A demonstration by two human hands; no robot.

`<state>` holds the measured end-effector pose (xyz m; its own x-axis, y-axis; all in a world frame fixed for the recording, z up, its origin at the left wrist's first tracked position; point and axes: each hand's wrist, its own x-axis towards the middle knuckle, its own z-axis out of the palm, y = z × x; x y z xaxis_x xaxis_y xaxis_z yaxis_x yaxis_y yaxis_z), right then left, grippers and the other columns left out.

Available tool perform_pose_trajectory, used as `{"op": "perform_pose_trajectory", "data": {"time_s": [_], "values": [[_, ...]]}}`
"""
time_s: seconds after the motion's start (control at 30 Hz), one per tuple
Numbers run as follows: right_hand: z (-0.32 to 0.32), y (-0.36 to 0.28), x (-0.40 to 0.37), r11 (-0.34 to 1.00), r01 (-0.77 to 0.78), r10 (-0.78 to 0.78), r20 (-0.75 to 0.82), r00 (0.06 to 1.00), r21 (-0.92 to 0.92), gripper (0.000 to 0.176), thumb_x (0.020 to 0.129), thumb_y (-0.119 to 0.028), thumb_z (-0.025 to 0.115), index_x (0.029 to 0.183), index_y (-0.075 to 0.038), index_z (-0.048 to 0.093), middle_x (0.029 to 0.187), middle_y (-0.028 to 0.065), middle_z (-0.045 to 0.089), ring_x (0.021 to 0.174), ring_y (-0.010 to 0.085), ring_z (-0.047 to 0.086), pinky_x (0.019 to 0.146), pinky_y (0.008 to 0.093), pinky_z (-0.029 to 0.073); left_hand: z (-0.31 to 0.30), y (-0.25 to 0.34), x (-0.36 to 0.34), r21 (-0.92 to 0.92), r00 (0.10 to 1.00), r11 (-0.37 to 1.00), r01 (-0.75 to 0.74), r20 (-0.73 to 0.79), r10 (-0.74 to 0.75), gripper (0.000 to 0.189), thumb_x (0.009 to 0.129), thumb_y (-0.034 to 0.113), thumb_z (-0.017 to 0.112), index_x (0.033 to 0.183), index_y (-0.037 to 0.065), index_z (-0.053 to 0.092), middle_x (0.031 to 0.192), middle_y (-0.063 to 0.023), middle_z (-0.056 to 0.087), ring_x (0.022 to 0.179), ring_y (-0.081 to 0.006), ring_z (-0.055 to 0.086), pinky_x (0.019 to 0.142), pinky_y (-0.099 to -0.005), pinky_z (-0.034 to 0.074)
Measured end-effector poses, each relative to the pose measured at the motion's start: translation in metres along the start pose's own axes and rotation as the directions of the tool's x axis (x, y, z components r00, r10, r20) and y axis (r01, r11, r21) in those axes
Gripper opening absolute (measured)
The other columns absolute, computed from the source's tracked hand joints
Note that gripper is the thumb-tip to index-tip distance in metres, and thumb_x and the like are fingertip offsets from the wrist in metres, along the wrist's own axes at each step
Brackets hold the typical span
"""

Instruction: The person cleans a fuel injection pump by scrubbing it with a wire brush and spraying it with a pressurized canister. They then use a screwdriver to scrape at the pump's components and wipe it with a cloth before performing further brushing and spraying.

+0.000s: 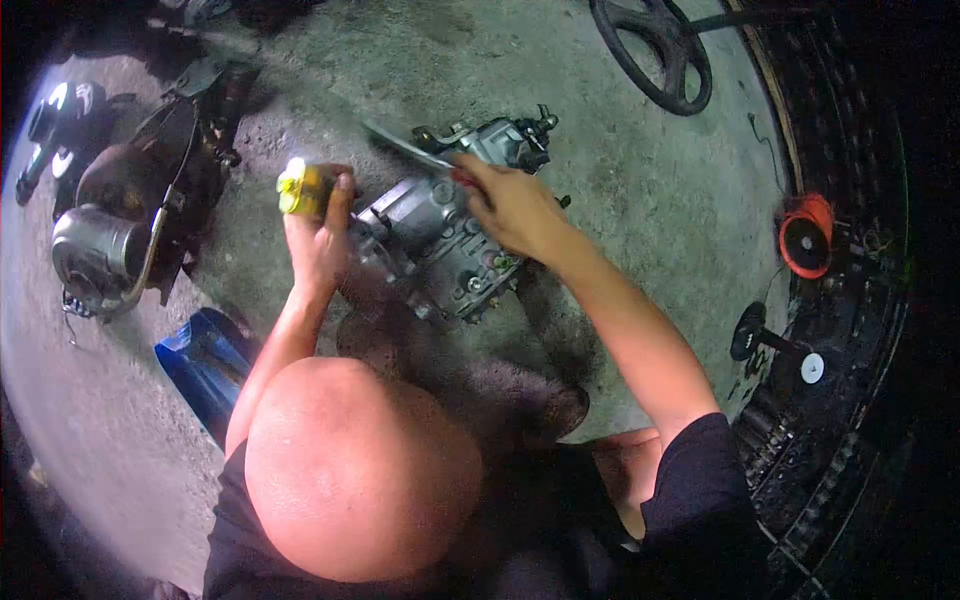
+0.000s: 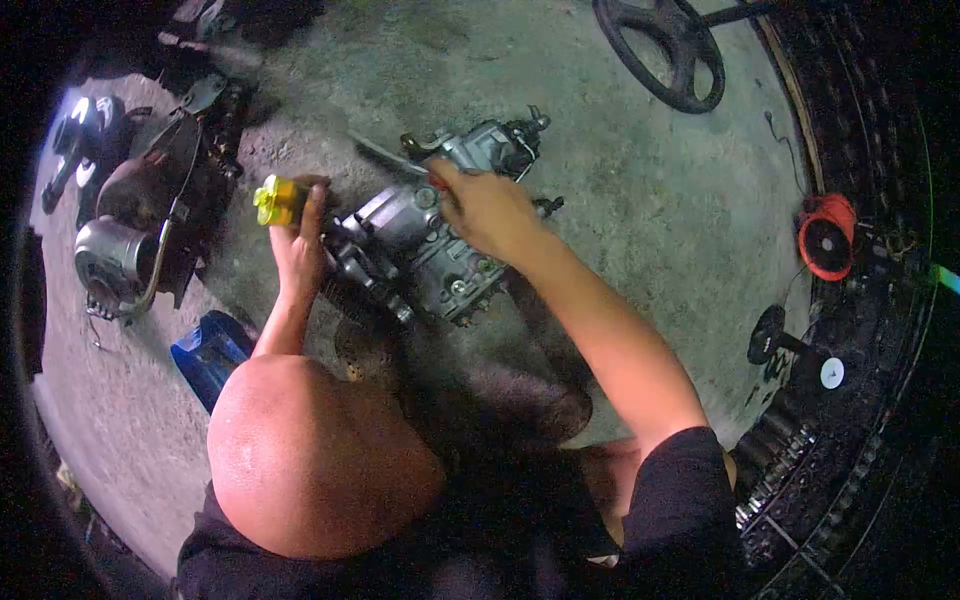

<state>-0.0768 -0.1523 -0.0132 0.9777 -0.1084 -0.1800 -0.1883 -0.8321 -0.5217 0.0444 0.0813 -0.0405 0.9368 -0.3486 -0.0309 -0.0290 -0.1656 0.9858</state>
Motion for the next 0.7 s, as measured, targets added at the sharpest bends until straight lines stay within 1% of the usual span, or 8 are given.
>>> {"op": "perform_pose_trajectory", "data": {"time_s": [0.1, 0.13, 0.3, 0.33, 0.47, 0.57, 0.6, 0.7], "values": [[-0.010, -0.017, 0.005, 0.984, 0.044, -0.012, 0.181, 0.983, -0.172, 0.065, 0.094, -0.022, 0.057, 0.153, -0.027, 0.029, 0.097, 0.0215, 0.068, 0.082, 0.0404, 0.067, 0.076, 0.0490, 0.054, 0.000, 0.006, -0.002, 0.004, 0.998, 0.999, -0.046, 0.032, 0.046, 0.017, 0.096, 0.016, 0.062, 0.106, 0.003, 0.063, 0.090, -0.0024, 0.062, 0.083, -0.0119, 0.056, 0.077, -0.0278, 0.046], [-0.008, -0.013, 0.001, 0.984, 0.076, -0.054, 0.136, 0.989, -0.163, 0.068, 0.094, -0.024, 0.057, 0.153, -0.031, 0.026, 0.089, 0.0217, 0.068, 0.079, 0.0402, 0.067, 0.072, 0.0496, 0.054, 0.002, 0.005, -0.004, -0.017, 1.000, 1.000, -0.009, 0.009, 0.009, 0.016, 0.096, 0.015, 0.062, 0.106, 0.003, 0.063, 0.090, -0.0022, 0.062, 0.084, -0.0117, 0.056, 0.077, -0.0276, 0.045], [-0.025, -0.011, -0.046, 0.989, -0.011, 0.063, 0.363, 0.930, -0.144, 0.066, 0.096, -0.028, 0.052, 0.154, -0.031, 0.021, 0.070, 0.0192, 0.066, 0.063, 0.0402, 0.065, 0.061, 0.0519, 0.054, -0.010, 0.019, -0.009, 0.054, 0.995, 0.998, -0.014, -0.095, 0.019, 0.021, 0.097, 0.020, 0.060, 0.109, 0.004, 0.062, 0.094, -0.0024, 0.061, 0.086, -0.0107, 0.055, 0.077, -0.0258, 0.045], [-0.024, -0.009, -0.051, 0.986, -0.034, 0.098, 0.404, 0.910, -0.163, 0.065, 0.097, -0.029, 0.051, 0.155, -0.030, 0.021, 0.067, 0.0188, 0.065, 0.060, 0.0400, 0.065, 0.059, 0.0524, 0.053, -0.013, 0.021, -0.013, -0.030, 0.992, 0.999, 0.012, -0.124, -0.016, 0.023, 0.097, 0.022, 0.060, 0.109, 0.003, 0.062, 0.094, -0.0028, 0.061, 0.085, -0.0101, 0.055, 0.074, -0.0250, 0.045], [0.009, -0.007, -0.013, 0.996, 0.049, -0.031, 0.217, 0.976, -0.080, 0.063, 0.099, -0.028, 0.047, 0.155, -0.026, 0.019, 0.066, 0.0208, 0.064, 0.060, 0.0411, 0.064, 0.059, 0.0549, 0.053, -0.045, 0.043, -0.058, 0.154, 0.979, 0.986, 0.067, -0.199, -0.035, 0.025, 0.098, 0.025, 0.058, 0.112, 0.004, 0.061, 0.090, -0.0049, 0.066, 0.076, -0.0091, 0.057, 0.066, -0.0229, 0.045], [0.033, 0.009, 0.024, 0.988, 0.128, -0.125, 0.047, 0.991, -0.088, 0.072, 0.096, -0.027, 0.051, 0.156, -0.019, 0.013, 0.068, 0.0181, 0.067, 0.059, 0.0392, 0.065, 0.054, 0.0535, 0.053, -0.071, 0.048, -0.101, 0.137, 0.948, 0.981, 0.140, -0.304, -0.093, 0.025, 0.100, 0.026, 0.056, 0.113, 0.006, 0.061, 0.092, -0.0037, 0.065, 0.081, -0.0090, 0.058, 0.067, -0.0232, 0.043], [0.031, 0.008, 0.019, 0.992, 0.112, -0.109, 0.057, 0.992, -0.055, 0.069, 0.097, -0.027, 0.050, 0.156, -0.022, 0.015, 0.068, 0.0200, 0.066, 0.060, 0.0411, 0.065, 0.056, 0.0550, 0.053, -0.077, 0.047, -0.112, 0.164, 0.949, 0.983, 0.085, -0.313, -0.030, 0.024, 0.100, 0.026, 0.055, 0.113, 0.006, 0.060, 0.092, -0.0026, 0.064, 0.082, -0.0094, 0.058, 0.068, -0.0230, 0.043], [0.016, -0.001, -0.015, 0.998, 0.053, -0.049, 0.150, 0.987, -0.024, 0.063, 0.099, -0.027, 0.047, 0.155, -0.030, 0.017, 0.070, 0.0240, 0.065, 0.062, 0.0453, 0.064, 0.061, 0.0582, 0.051, -0.088, 0.052, -0.157, 0.094, 0.887, 0.979, 0.181, -0.445, -0.121, 0.024, 0.100, 0.026, 0.055, 0.112, 0.006, 0.060, 0.091, -0.0024, 0.063, 0.083, -0.0098, 0.058, 0.070, -0.0230, 0.042]]}}
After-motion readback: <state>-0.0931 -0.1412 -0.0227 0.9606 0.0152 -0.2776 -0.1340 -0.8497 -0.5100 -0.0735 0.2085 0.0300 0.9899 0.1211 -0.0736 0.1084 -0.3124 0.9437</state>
